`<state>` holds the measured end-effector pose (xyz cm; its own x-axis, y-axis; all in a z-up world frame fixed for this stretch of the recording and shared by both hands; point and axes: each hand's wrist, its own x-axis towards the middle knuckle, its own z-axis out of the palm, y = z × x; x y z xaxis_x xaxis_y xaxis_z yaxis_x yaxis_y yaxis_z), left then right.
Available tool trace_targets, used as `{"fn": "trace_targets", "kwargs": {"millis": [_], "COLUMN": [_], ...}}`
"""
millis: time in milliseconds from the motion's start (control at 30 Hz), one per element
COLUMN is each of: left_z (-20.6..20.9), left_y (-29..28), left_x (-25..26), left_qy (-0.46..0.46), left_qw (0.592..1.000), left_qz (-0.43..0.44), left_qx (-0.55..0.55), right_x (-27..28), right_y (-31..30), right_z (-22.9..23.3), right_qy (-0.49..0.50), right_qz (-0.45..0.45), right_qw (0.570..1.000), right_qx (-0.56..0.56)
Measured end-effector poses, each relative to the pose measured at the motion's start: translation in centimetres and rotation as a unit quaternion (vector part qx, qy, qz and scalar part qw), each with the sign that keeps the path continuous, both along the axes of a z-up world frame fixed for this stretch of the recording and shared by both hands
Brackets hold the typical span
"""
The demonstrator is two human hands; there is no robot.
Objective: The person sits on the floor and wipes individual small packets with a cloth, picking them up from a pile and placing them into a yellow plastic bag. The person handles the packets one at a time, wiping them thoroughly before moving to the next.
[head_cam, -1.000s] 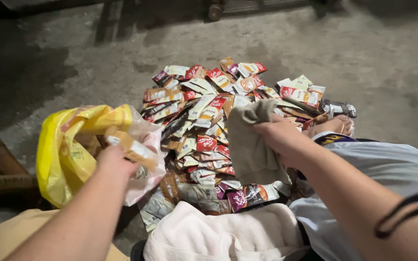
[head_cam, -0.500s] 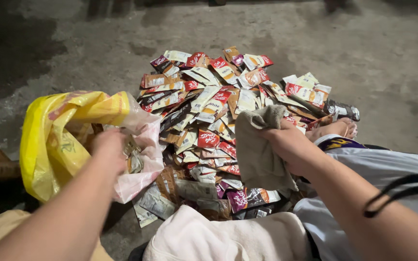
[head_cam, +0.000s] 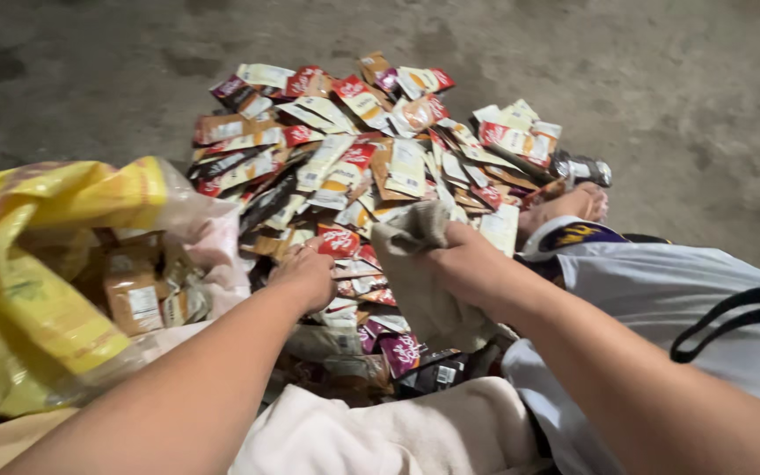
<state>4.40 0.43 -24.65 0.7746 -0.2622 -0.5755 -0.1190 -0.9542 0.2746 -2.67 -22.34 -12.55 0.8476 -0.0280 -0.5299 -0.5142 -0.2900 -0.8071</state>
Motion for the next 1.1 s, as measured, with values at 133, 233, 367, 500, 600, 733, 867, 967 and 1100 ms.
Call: {"fn": "trace_targets", "kwargs": {"millis": [133,233,367,500,600,733,867,967,1100], "left_z": [1.4,0.5,-1.0,-0.7,0.6,4.1,9.9,14.4,18.5], "left_y": [-1.5,-1.6,-0.6,0.4,0.6,1.0,1.7,2.3,1.2], "left_x": [0.4,0.7,0.5,1.1,1.9,2.5,1.4,-0.9,-4.2], "left_qy": [0.024,0.052,-0.050,-0.053,-0.082,-0.152,-0.196,-0.141,-0.043], "left_qw": [0.991,0.985,0.993,0.997,0.996,0.983,0.958,0.898,0.780], "left_qz": [-0.093,-0.105,-0.090,-0.032,0.036,0.016,0.068,0.183,0.290], "left_qx": [0.096,0.124,0.061,0.043,-0.013,-0.103,-0.199,-0.374,-0.554], "right_x": [-0.5,-0.7,-0.4,-0.3,-0.5,-0.2,0.2,0.1,-1.8], "right_y": [0.1,-0.2,-0.1,0.0,-0.4,-1.1,-1.2,-0.2,1.5], "right_z": [0.8,1.0,1.2,1.4,1.3,0.9,0.8,2.1,5.2], "right_qy": [-0.069,-0.112,-0.056,-0.087,-0.087,-0.092,-0.105,-0.191,-0.479], "right_qz": [0.071,0.115,0.114,0.116,0.102,0.075,0.008,-0.017,0.055], "right_qw": [0.995,0.987,0.992,0.989,0.991,0.993,0.994,0.980,0.875], "right_qx": [0.016,0.010,-0.007,-0.028,0.000,0.026,-0.004,0.054,-0.043]}}
